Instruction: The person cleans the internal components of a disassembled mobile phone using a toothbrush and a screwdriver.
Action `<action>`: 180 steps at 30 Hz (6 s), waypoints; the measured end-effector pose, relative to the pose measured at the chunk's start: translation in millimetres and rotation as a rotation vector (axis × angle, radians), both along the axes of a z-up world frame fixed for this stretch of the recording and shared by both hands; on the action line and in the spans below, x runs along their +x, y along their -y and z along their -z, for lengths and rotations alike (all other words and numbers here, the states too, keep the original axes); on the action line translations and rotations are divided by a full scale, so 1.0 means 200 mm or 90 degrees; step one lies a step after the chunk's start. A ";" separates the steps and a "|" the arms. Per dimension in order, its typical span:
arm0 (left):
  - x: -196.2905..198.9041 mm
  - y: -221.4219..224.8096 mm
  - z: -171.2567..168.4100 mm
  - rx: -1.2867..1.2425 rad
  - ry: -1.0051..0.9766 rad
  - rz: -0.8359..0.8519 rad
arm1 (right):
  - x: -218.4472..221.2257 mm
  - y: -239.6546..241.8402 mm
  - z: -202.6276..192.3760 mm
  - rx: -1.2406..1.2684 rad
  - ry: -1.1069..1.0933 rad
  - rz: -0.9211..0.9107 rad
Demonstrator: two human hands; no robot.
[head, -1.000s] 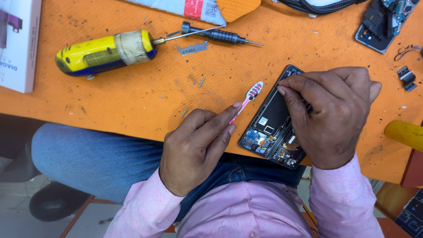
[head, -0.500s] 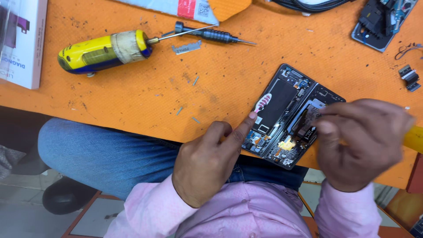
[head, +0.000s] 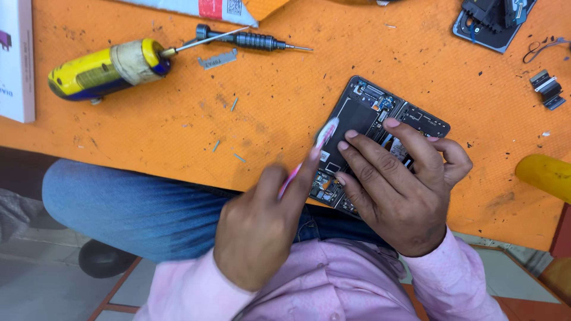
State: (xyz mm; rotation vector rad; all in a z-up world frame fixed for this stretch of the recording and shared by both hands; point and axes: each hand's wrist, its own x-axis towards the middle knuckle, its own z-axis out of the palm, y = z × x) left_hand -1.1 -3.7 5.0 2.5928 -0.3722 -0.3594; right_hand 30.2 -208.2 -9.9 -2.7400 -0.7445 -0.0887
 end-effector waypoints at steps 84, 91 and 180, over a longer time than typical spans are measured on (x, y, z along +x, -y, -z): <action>-0.30 0.10 -0.01 -0.092 -0.040 0.002 | -0.28 0.24 0.12 0.118 0.034 0.150; -0.11 0.19 0.08 -0.124 -0.037 -0.002 | -0.31 0.25 0.14 0.050 0.055 0.106; 0.15 0.26 0.07 -0.299 0.115 -0.101 | -0.12 0.17 0.09 0.093 0.027 0.138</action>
